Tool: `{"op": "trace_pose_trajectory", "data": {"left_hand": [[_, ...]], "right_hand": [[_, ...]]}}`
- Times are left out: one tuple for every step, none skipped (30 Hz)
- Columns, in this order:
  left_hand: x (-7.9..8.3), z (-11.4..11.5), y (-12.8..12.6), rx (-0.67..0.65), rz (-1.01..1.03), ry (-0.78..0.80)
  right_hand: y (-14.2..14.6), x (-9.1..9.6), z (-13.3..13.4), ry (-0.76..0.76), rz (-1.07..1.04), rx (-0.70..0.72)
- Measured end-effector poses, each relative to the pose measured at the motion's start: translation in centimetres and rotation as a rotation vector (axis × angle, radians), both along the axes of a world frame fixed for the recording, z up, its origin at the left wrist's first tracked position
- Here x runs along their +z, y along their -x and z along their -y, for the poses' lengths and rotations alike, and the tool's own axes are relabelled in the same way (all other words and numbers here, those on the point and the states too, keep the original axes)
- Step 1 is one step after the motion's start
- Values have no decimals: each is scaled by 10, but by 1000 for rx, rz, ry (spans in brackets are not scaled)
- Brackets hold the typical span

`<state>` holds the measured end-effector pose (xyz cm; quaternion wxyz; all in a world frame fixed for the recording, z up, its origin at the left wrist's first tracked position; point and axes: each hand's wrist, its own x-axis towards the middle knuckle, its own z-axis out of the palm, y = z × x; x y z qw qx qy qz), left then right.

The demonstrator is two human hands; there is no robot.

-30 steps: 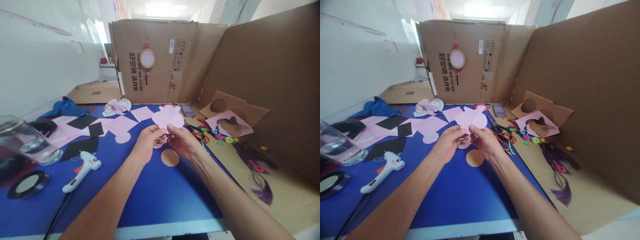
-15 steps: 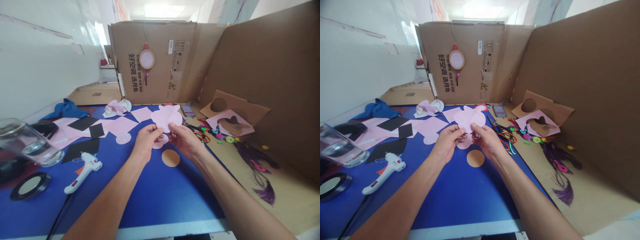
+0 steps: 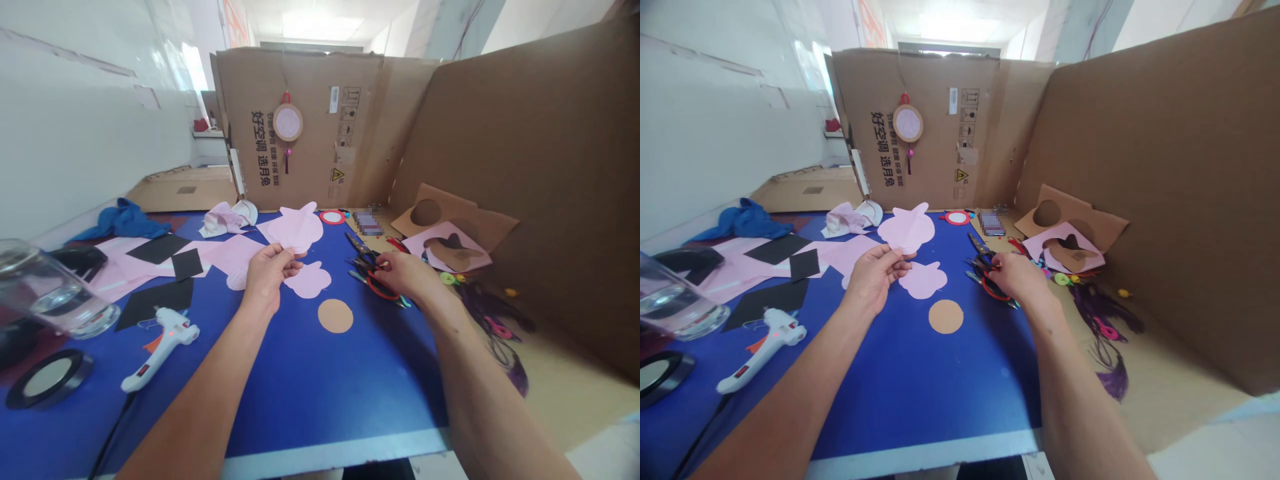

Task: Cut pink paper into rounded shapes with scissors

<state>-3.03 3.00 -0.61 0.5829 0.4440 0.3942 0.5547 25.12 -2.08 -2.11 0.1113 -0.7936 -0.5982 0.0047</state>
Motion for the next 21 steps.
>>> {"op": "trace_pose_trajectory", "data": {"left_hand": [[0,0,0,0,6,2],[0,0,0,-2,15,4],[0,0,0,-12,23,7],[0,1,1,-17,29,4],[0,1,1,-22,30,6],[0,2,1,-25,31,3],[0,2,1,-31,30,3],[0,2,1,-34,30,2],[0,3,1,-34,30,0],[0,3,1,-35,29,-1],[0,3,1,-34,27,-2],[0,4,1,-35,26,-3],[1,4,1,-35,24,-4],[1,4,1,-35,23,-6],[1,4,1,-35,23,-8],[2,4,2,-35,24,-11],[2,4,2,-32,26,-12],[2,4,2,-29,27,-13],[2,3,3,-25,30,-12],[2,3,4,-21,34,-11],[2,2,4,-15,38,-10]], "right_hand": [[1,-2,-1,16,15,14],[3,-4,-2,29,28,25],[4,-6,-2,38,41,30],[5,-7,-3,45,54,30],[6,-8,-3,52,63,26],[6,-9,-4,58,70,27],[6,-10,-4,63,76,25],[6,-10,-5,69,82,23],[6,-10,-5,75,86,21],[6,-11,-5,83,88,18],[7,-11,-5,92,87,15],[8,-11,-5,100,85,11],[9,-11,-6,106,81,5],[11,-11,-6,111,77,0],[12,-10,-5,112,73,-6],[14,-10,-5,112,69,-12],[15,-9,-4,109,66,-18],[16,-7,-3,102,63,-24],[17,-5,-2,94,62,-32],[17,-3,-1,84,63,-42],[18,0,0,62,62,-57]]}}
